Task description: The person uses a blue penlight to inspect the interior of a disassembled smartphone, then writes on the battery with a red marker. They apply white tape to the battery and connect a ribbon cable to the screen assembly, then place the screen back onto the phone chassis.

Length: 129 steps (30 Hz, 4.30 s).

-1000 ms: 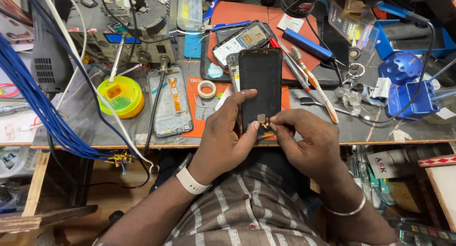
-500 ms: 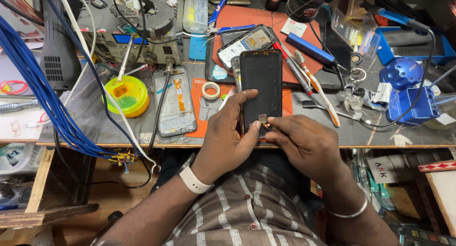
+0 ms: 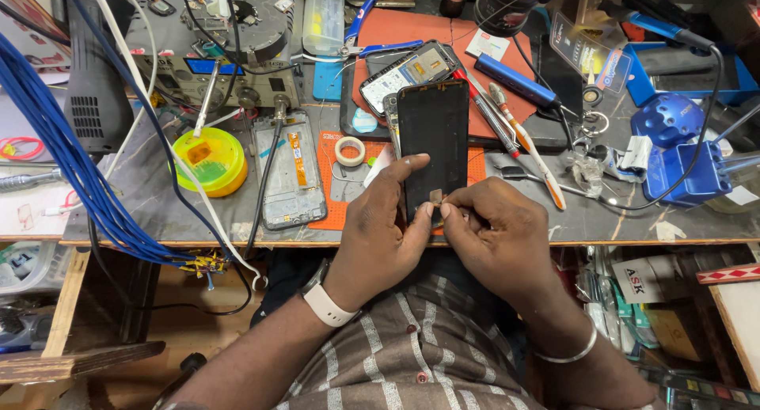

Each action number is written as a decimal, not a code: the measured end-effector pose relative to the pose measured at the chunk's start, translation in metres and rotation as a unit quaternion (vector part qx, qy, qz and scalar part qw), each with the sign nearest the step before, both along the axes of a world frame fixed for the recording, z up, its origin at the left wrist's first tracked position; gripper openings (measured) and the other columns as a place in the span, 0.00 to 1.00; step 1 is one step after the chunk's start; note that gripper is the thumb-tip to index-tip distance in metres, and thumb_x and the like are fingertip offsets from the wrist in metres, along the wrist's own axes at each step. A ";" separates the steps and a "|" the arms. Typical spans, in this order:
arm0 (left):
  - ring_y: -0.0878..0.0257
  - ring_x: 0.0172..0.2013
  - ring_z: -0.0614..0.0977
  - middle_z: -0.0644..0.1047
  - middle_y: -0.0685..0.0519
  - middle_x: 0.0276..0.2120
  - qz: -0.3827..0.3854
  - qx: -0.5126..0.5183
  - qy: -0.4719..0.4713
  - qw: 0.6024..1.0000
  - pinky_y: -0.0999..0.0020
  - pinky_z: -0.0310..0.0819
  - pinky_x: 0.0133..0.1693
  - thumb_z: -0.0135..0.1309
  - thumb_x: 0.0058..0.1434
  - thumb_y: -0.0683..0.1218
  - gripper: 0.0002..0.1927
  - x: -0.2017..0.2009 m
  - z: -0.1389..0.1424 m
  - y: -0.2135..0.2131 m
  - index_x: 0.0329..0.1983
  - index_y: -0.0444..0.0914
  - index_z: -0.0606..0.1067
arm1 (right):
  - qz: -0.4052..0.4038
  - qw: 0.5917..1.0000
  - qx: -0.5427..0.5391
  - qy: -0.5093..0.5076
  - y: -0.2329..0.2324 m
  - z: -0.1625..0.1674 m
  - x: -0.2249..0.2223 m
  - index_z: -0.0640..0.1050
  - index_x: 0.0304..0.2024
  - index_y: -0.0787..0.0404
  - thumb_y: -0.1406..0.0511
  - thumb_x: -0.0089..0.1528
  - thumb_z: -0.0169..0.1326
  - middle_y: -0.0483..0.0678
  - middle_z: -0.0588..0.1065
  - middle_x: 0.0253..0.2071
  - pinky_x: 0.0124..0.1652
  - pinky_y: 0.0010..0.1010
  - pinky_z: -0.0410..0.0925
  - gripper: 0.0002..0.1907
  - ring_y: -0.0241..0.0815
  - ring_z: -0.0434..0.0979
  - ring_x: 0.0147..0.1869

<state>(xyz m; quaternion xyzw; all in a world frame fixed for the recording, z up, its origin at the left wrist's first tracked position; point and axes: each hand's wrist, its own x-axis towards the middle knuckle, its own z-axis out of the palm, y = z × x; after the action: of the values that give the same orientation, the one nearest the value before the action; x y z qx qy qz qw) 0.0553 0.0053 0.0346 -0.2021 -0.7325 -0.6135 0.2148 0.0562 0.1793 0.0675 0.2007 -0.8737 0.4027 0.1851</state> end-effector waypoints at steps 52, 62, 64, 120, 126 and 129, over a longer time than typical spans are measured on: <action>0.64 0.54 0.82 0.76 0.44 0.55 -0.050 0.197 -0.045 0.978 0.70 0.79 0.56 0.52 0.67 0.32 0.27 -0.005 -0.011 0.005 0.68 0.31 0.60 | 0.077 0.988 -0.125 -0.039 0.021 0.000 -0.011 0.76 0.53 0.69 0.74 0.63 0.60 0.47 0.78 0.43 0.38 0.21 0.71 0.16 0.28 0.77 0.40; 0.65 0.52 0.82 0.77 0.45 0.53 -0.038 0.160 -0.044 0.985 0.71 0.78 0.54 0.53 0.65 0.32 0.27 -0.005 -0.009 0.003 0.67 0.31 0.61 | 0.102 0.970 0.126 0.183 0.013 0.021 -0.016 0.79 0.50 0.60 0.72 0.59 0.66 0.52 0.79 0.46 0.47 0.36 0.73 0.17 0.49 0.80 0.50; 0.67 0.48 0.82 0.79 0.47 0.48 -0.024 0.135 -0.056 0.989 0.73 0.78 0.49 0.54 0.64 0.33 0.27 -0.004 -0.007 0.002 0.66 0.31 0.62 | 0.118 0.969 0.139 0.166 0.013 0.023 -0.017 0.79 0.51 0.61 0.71 0.59 0.66 0.50 0.79 0.44 0.45 0.36 0.73 0.18 0.48 0.79 0.47; 0.73 0.26 0.73 0.72 0.56 0.32 0.017 0.023 -0.027 0.999 0.76 0.68 0.28 0.63 0.64 0.41 0.06 -0.004 -0.004 -0.004 0.43 0.37 0.80 | 0.135 0.980 0.083 0.122 0.022 0.018 -0.028 0.76 0.53 0.62 0.69 0.58 0.67 0.51 0.74 0.53 0.53 0.35 0.71 0.22 0.46 0.77 0.55; 0.72 0.25 0.69 0.72 0.57 0.31 0.018 0.018 -0.027 0.999 0.75 0.65 0.28 0.62 0.64 0.41 0.06 -0.004 -0.002 -0.005 0.43 0.36 0.80 | 0.200 0.969 -0.141 -0.023 0.019 0.004 -0.023 0.69 0.61 0.66 0.73 0.60 0.64 0.54 0.69 0.61 0.59 0.33 0.75 0.28 0.40 0.76 0.62; 0.72 0.25 0.69 0.72 0.57 0.31 0.018 0.021 -0.034 0.999 0.75 0.65 0.28 0.62 0.64 0.42 0.06 -0.004 -0.001 -0.004 0.42 0.36 0.80 | 0.184 0.975 -0.125 -0.026 0.020 0.004 -0.021 0.72 0.58 0.67 0.74 0.61 0.62 0.55 0.70 0.61 0.59 0.34 0.76 0.23 0.42 0.78 0.63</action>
<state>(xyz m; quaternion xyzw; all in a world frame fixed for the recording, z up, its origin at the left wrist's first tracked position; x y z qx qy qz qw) 0.0511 0.0008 0.0332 -0.1640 -0.7299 -0.6311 0.2050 0.0350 0.1993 0.0714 0.3230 -0.7688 0.5410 0.1088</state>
